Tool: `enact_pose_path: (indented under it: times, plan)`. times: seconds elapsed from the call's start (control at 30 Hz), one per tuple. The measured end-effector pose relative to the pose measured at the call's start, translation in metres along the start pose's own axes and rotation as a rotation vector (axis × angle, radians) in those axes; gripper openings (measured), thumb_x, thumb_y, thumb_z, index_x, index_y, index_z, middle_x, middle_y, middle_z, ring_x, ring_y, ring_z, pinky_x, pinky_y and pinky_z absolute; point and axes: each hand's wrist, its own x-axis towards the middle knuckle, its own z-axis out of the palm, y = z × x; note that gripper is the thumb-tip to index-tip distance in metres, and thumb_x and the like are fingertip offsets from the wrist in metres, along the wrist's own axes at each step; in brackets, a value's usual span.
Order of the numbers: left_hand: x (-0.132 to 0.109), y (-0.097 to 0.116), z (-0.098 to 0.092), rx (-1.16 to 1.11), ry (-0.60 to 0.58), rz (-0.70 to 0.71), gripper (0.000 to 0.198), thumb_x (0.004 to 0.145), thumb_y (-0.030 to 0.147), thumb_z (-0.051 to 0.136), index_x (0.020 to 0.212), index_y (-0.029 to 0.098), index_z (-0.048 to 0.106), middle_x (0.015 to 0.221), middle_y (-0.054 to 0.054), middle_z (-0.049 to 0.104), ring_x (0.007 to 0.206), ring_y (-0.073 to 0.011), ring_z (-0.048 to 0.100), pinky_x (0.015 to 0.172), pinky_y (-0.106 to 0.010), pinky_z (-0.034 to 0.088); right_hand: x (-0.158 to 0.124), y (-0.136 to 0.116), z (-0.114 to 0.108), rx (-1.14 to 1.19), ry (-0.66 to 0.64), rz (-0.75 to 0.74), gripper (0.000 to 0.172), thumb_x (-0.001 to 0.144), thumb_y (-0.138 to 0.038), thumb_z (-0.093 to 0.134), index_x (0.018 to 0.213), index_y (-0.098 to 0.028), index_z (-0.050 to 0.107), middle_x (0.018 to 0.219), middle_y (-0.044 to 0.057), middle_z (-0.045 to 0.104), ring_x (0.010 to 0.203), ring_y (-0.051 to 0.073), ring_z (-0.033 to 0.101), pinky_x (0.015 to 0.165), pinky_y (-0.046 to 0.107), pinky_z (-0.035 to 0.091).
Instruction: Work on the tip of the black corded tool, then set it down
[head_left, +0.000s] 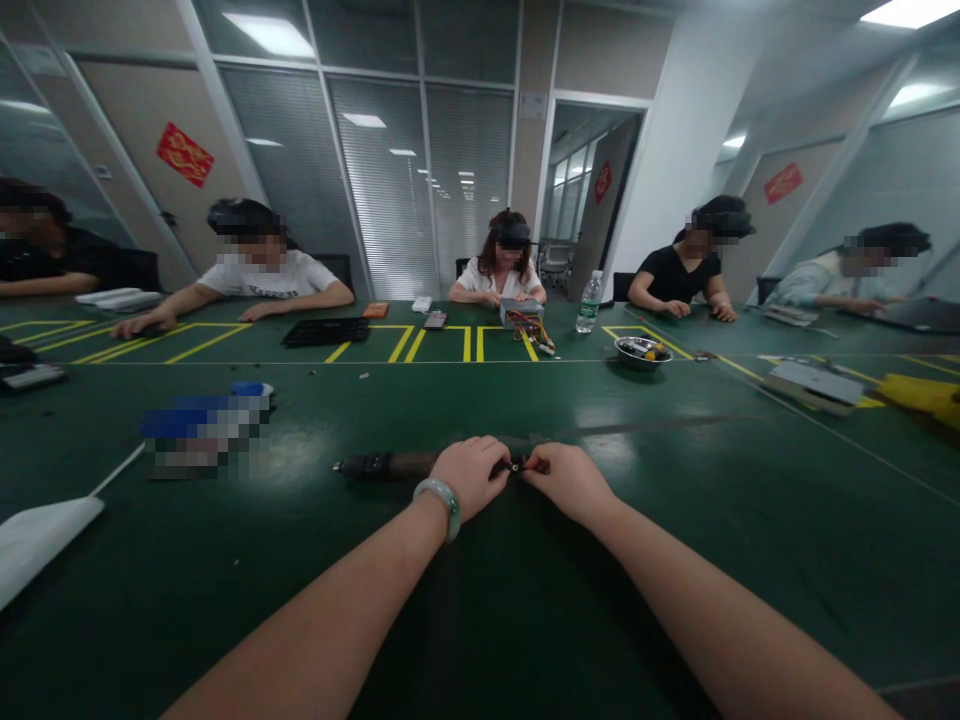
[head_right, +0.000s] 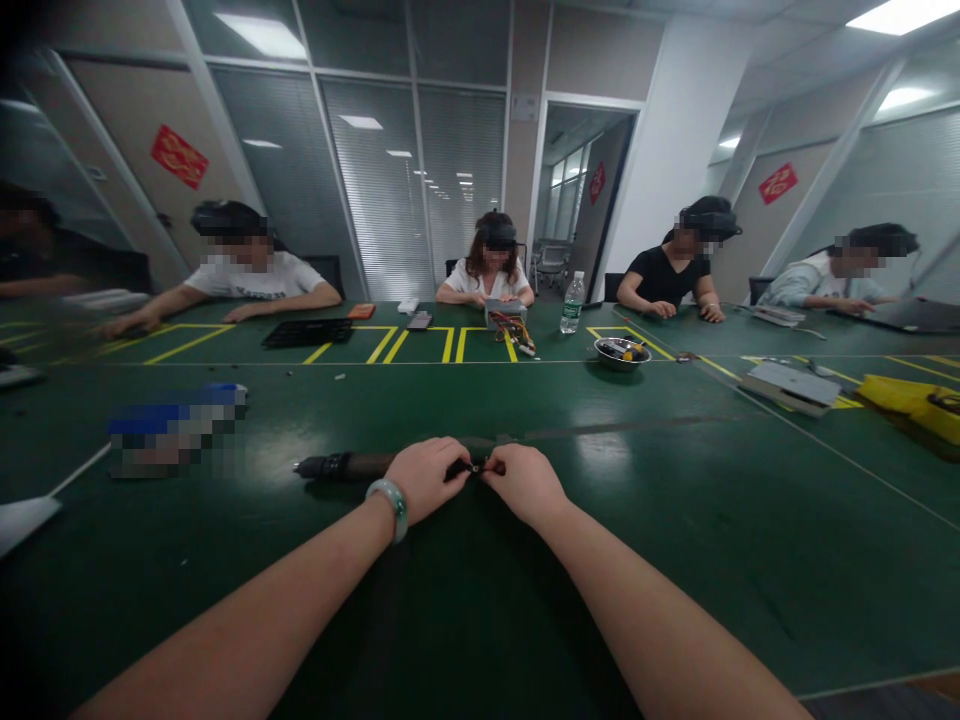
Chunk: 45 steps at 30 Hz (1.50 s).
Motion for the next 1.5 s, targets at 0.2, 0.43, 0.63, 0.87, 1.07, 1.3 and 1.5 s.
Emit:
enact_pose_path:
  times: [0.2, 0.43, 0.63, 0.87, 1.07, 1.3, 1.5]
  plan:
    - [0.0, -0.002, 0.001, -0.011, 0.024, 0.013, 0.012, 0.082, 0.03, 0.057, 0.093, 0.024, 0.059, 0.094, -0.001, 0.061, 0.087, -0.0193, 0.056, 0.077, -0.034, 0.044, 0.001, 0.002, 0.002, 0.042, 0.017, 0.024, 0.01, 0.079, -0.031, 0.061, 0.078, -0.023, 0.068, 0.075, -0.003, 0.065, 0.067, 0.012, 0.058, 0.06, 0.023, 0.037]
    - [0.0, -0.003, 0.001, -0.012, 0.001, 0.005, 0.014, 0.083, 0.031, 0.056, 0.094, 0.023, 0.06, 0.096, -0.002, 0.062, 0.089, -0.0189, 0.056, 0.079, -0.034, 0.044, -0.001, -0.003, 0.0, 0.066, 0.034, -0.015, 0.009, 0.078, -0.029, 0.061, 0.079, -0.022, 0.068, 0.079, -0.002, 0.066, 0.069, 0.012, 0.058, 0.061, 0.022, 0.039]
    - [0.001, -0.003, 0.001, -0.021, -0.002, 0.013, 0.013, 0.084, 0.031, 0.055, 0.093, 0.023, 0.06, 0.096, -0.001, 0.062, 0.089, -0.0188, 0.057, 0.078, -0.034, 0.044, 0.0, -0.003, 0.005, 0.025, 0.067, -0.042, 0.01, 0.081, -0.029, 0.06, 0.08, -0.023, 0.067, 0.08, -0.002, 0.065, 0.07, 0.012, 0.057, 0.064, 0.022, 0.04]
    - [0.001, -0.003, 0.003, -0.027, 0.003, 0.013, 0.017, 0.083, 0.025, 0.056, 0.1, 0.023, 0.059, 0.099, -0.001, 0.062, 0.092, -0.0187, 0.057, 0.083, -0.034, 0.044, 0.002, -0.005, 0.006, -0.17, 0.108, -0.176, 0.012, 0.086, -0.026, 0.056, 0.087, -0.023, 0.068, 0.086, 0.0, 0.064, 0.078, 0.013, 0.057, 0.071, 0.024, 0.04]
    - [0.0, -0.004, 0.004, -0.012, 0.02, 0.007, 0.011, 0.084, 0.026, 0.055, 0.092, 0.023, 0.06, 0.096, -0.002, 0.062, 0.09, -0.0188, 0.058, 0.081, -0.033, 0.045, 0.004, -0.006, 0.007, -0.236, 0.148, -0.301, 0.018, 0.089, -0.026, 0.053, 0.093, -0.024, 0.07, 0.098, 0.003, 0.064, 0.089, 0.015, 0.056, 0.082, 0.028, 0.039]
    - [0.0, -0.002, 0.001, -0.01, 0.001, -0.009, 0.014, 0.082, 0.027, 0.055, 0.095, 0.022, 0.058, 0.098, -0.003, 0.062, 0.093, -0.0199, 0.058, 0.083, -0.034, 0.045, 0.013, 0.003, 0.016, -0.186, 0.087, -0.309, 0.019, 0.089, -0.022, 0.051, 0.1, -0.024, 0.067, 0.104, 0.002, 0.066, 0.098, 0.015, 0.058, 0.09, 0.027, 0.039]
    - [-0.004, 0.006, -0.008, -0.098, 0.084, -0.055, 0.035, 0.079, 0.034, 0.058, 0.112, 0.023, 0.051, 0.103, -0.004, 0.062, 0.09, -0.0221, 0.06, 0.083, -0.037, 0.047, 0.019, 0.0, 0.019, -0.339, -0.005, -0.255, 0.023, 0.09, -0.013, 0.043, 0.108, -0.015, 0.058, 0.105, 0.009, 0.063, 0.096, 0.018, 0.059, 0.084, 0.027, 0.042]
